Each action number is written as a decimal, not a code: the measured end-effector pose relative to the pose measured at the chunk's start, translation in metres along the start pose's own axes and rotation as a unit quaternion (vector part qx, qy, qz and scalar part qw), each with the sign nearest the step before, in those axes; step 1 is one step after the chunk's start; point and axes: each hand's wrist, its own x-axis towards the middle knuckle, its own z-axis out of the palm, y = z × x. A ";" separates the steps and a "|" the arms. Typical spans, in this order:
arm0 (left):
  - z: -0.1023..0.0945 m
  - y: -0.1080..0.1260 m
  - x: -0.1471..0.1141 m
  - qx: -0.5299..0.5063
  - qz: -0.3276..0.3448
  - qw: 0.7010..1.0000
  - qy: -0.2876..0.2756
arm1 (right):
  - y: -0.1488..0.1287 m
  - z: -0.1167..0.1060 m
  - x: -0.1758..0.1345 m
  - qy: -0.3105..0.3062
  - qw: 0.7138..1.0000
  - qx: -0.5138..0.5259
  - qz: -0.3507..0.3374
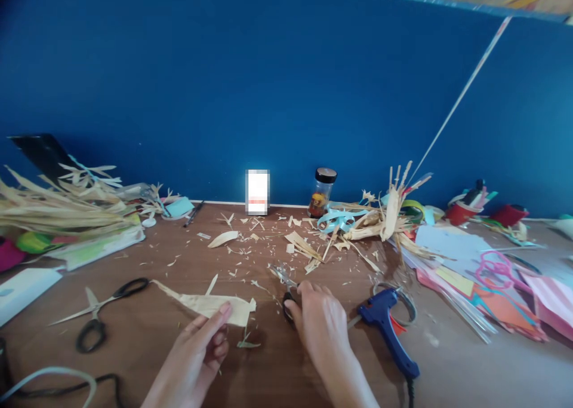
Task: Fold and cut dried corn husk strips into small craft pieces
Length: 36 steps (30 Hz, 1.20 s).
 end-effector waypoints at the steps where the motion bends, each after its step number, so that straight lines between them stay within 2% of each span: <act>1: 0.000 0.000 0.000 0.003 -0.005 1.000 -0.001 | -0.001 0.001 0.001 0.004 1.000 -0.006 0.000; 7: 0.000 -0.001 -0.004 0.060 -0.019 0.997 -0.039 | 0.003 0.003 0.004 -0.014 1.000 -0.004 -0.014; 11: -0.003 0.000 -0.005 0.130 -0.026 0.990 -0.048 | 0.009 0.003 0.005 0.032 0.999 0.017 -0.022; 14: -0.005 -0.001 -0.003 0.185 -0.005 0.981 -0.063 | 0.005 0.000 0.004 0.074 0.996 0.023 -0.036; 16: -0.007 -0.003 -0.002 0.242 0.013 0.966 -0.093 | -0.004 -0.004 0.000 0.080 0.993 0.083 -0.041; 18: -0.008 -0.007 0.000 0.302 0.027 0.944 -0.131 | -0.017 -0.006 -0.007 0.043 0.978 0.194 -0.064; 20: -0.010 -0.013 0.001 0.343 0.039 0.924 -0.164 | -0.032 -0.006 -0.016 -0.026 0.950 0.295 -0.096; 22: -0.012 -0.019 0.003 0.374 0.051 0.909 -0.176 | -0.044 -0.003 -0.024 -0.060 0.935 0.332 -0.114; 25: -0.014 -0.022 0.005 0.428 0.064 0.883 -0.181 | -0.055 0.004 -0.030 -0.039 0.931 0.343 -0.117; 28: -0.016 -0.016 0.004 0.455 0.061 0.871 -0.174 | -0.059 0.010 -0.030 -0.013 0.924 0.365 -0.111; 31: -0.016 -0.005 -0.002 0.448 0.061 0.874 -0.180 | -0.060 0.013 -0.031 0.014 0.919 0.382 -0.098; 34: -0.013 0.004 -0.010 0.412 0.066 0.882 -0.219 | -0.061 0.014 -0.031 0.052 0.913 0.398 -0.070; 36: -0.010 0.005 -0.014 0.384 0.078 0.897 -0.205 | -0.062 0.015 -0.032 0.073 0.912 0.400 -0.059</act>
